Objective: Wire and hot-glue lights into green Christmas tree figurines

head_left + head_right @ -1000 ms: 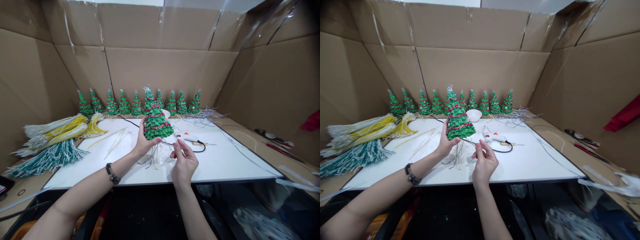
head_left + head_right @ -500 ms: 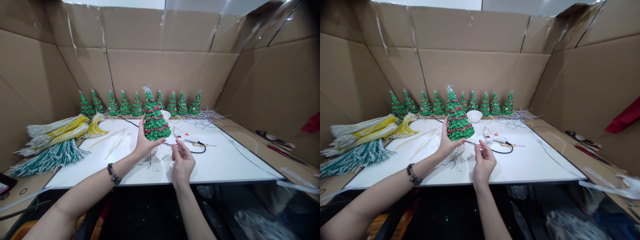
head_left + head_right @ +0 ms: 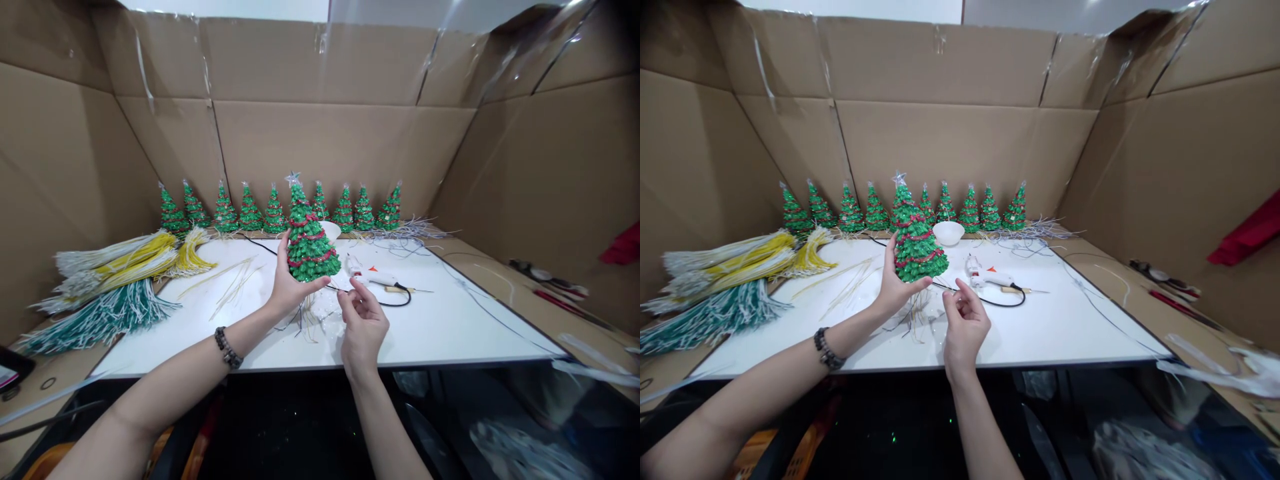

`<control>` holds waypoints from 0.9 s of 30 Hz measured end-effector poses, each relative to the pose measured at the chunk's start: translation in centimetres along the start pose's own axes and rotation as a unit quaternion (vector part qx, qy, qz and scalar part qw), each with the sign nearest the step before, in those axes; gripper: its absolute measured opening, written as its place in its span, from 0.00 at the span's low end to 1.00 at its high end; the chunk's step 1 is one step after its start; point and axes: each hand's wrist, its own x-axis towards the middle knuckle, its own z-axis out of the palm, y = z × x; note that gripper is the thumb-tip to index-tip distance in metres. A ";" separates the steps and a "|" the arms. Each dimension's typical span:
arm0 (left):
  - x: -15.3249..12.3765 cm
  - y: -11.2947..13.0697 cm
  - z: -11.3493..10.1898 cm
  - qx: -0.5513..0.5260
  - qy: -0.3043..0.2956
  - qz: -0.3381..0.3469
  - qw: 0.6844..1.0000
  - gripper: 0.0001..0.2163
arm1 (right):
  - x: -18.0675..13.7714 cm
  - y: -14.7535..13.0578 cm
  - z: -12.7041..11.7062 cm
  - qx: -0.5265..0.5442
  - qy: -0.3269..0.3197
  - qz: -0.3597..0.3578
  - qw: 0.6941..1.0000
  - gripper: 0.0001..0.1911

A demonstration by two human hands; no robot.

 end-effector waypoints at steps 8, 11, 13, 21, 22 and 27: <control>-0.1 0.0 0.0 0.006 -0.007 -0.006 1.000 0.54 | 0.1 0.2 0.0 -0.003 -0.012 0.000 1.000 0.23; -0.1 0.0 0.0 0.007 -0.007 -0.008 1.000 0.55 | 0.2 0.4 -0.3 -0.022 0.009 -0.018 1.000 0.21; -0.1 0.1 0.0 0.002 -0.008 -0.010 1.000 0.54 | 0.4 0.3 -0.6 -0.052 0.013 -0.059 0.997 0.19; -0.4 0.7 0.4 -0.019 -0.029 -0.004 0.999 0.53 | 2.6 -1.2 1.0 -0.051 -0.229 -0.065 0.970 0.31; -0.4 0.8 0.5 -0.018 -0.033 -0.003 0.999 0.54 | 2.8 -1.2 1.2 -0.038 -0.248 -0.048 0.967 0.31; -0.4 0.8 0.6 -0.025 -0.034 0.001 0.999 0.55 | 3.1 -0.9 1.4 0.039 -0.274 -0.009 0.961 0.29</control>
